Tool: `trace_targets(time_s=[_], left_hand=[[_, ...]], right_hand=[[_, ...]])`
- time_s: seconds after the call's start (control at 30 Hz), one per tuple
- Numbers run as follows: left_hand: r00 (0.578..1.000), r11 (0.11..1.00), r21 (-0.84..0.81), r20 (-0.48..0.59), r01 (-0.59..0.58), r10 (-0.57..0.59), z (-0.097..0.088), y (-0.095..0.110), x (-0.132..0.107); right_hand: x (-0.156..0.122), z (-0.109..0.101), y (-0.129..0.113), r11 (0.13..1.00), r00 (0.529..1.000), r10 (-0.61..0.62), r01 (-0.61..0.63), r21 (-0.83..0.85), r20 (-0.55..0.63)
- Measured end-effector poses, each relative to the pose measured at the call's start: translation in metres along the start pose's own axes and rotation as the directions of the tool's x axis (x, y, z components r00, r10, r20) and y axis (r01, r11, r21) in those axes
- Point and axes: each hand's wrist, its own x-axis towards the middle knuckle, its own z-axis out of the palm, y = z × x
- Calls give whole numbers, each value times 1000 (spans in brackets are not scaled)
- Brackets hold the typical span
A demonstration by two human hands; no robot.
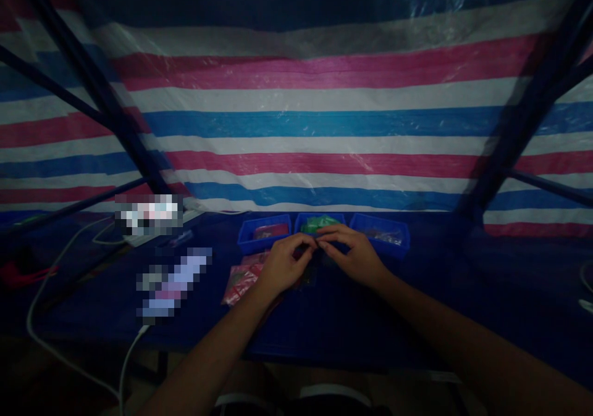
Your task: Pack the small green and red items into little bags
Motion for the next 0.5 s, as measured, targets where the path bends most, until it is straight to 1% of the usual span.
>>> trace_targets(time_s=[0.07,0.1,0.17,0.2,0.27,0.33,0.37,0.43,0.5], left_hand=[[999,1000,-5,-11,-30,30,0,0,0],[999,999,-12,-21,-44,44,0,0,0],[997,998,-23,-41,-64,63,0,0,1],[997,997,-24,-47,-68,67,0,0,1],[996,997,-18,-52,-72,71,-1,0,1],[996,997,-9,-55,-71,70,-1,0,1],[996,998,-4,-58,-70,70,-2,0,1],[995,998,9,-72,-67,68,-3,0,2],[994,998,26,-89,-58,60,-3,1,2]], right_hand=[[2,-5,1,1000,1000,2,-3,-23,-28],[4,-10,3,997,998,3,-7,-73,-64],[8,-26,8,974,989,-18,-15,-225,-145],[10,-35,12,948,983,-37,-22,-317,-179],[13,-53,22,864,979,-55,-53,-501,-197],[14,-66,29,782,986,-23,-87,-617,-168],[15,-69,31,758,990,5,-95,-646,-140],[15,-69,31,751,995,40,-89,-654,-90],[14,-63,25,786,999,27,-48,-617,-43]])
